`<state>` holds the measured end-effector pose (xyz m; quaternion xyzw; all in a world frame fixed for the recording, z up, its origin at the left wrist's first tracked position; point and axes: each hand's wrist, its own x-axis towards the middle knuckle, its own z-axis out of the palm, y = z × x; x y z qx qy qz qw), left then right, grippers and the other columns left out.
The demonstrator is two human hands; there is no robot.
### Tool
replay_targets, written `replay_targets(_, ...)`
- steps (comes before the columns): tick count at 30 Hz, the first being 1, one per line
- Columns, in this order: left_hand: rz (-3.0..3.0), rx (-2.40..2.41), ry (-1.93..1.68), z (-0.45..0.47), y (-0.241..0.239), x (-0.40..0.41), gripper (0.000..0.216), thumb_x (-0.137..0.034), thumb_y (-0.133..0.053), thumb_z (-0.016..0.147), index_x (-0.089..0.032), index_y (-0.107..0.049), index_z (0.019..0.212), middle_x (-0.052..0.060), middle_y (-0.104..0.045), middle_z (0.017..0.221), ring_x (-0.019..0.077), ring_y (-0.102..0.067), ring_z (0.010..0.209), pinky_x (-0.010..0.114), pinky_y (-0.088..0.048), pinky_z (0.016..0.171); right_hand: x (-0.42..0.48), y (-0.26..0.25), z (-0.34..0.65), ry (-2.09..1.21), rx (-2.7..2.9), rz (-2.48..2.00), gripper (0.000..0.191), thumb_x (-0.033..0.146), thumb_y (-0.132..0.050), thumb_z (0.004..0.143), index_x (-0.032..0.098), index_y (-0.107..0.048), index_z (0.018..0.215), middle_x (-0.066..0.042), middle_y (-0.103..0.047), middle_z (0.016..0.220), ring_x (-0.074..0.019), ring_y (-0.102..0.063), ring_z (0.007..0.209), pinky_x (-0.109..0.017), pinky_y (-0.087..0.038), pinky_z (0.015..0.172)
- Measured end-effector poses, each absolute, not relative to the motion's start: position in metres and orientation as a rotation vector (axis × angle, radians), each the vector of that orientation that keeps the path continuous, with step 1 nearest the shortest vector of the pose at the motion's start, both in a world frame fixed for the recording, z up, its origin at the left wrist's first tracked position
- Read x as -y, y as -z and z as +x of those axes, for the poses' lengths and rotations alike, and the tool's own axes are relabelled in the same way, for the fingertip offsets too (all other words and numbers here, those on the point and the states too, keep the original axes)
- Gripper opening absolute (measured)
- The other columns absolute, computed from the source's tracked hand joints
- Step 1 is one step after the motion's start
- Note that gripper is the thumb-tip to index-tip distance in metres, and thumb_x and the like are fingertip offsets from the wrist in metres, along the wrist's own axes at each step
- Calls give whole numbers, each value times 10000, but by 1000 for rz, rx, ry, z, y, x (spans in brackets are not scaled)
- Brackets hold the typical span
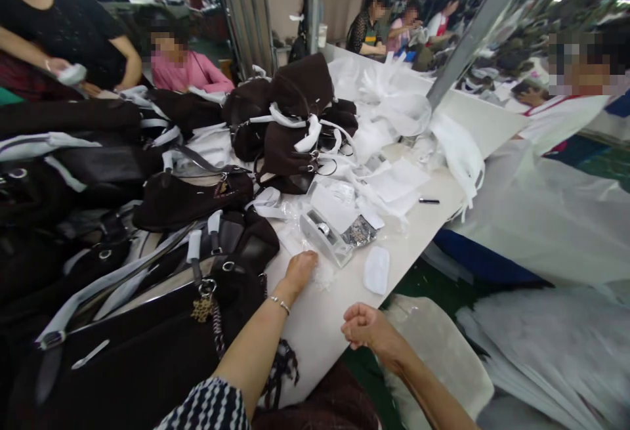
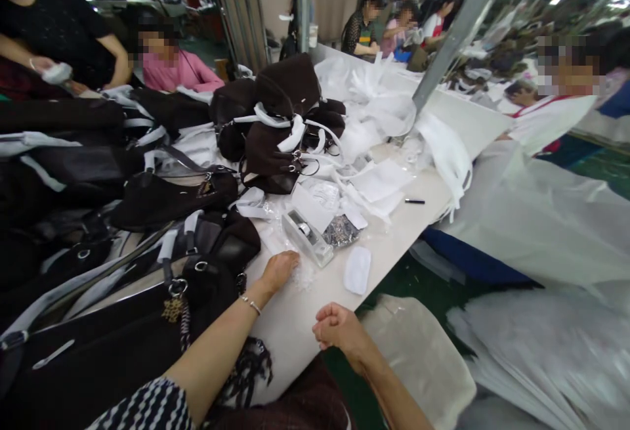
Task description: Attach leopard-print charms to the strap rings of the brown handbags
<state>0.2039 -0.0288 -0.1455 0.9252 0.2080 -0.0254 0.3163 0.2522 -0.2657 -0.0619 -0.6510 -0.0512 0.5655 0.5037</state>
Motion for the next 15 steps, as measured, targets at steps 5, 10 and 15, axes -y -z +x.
replay_targets(5, 2347, -613, -106, 188, 100, 37, 504, 37, -387, 831, -146, -602, 1249, 153, -581, 1350, 221, -523, 1280, 367, -430, 1081, 262, 40, 231, -1156, -21, -1485, 396, 304, -868, 586, 172, -604, 850, 2, -690, 744, -95, -572, 620, -220, -477, 581)
replay_targets(10, 1962, -487, -235, 115, 18, 56, 542, -92, -557, 799, -223, -566, 1325, 103, -610, 1248, 202, -613, 1067, 350, -510, 972, 220, 23, 211, -1050, 53, -1466, 458, 359, -902, 574, 187, -602, 873, 17, -672, 724, -107, -585, 632, -230, -483, 612)
replay_targets(15, 1336, -588, -442, 35, -24, 70, 315, -362, -468, 940, -137, -688, 923, 85, -641, 1028, 102, -591, 718, 221, -499, 648, 179, 4, 168, -1243, 367, -1459, 392, 402, -865, 619, 185, -616, 830, 6, -664, 714, -124, -578, 618, -252, -479, 588)
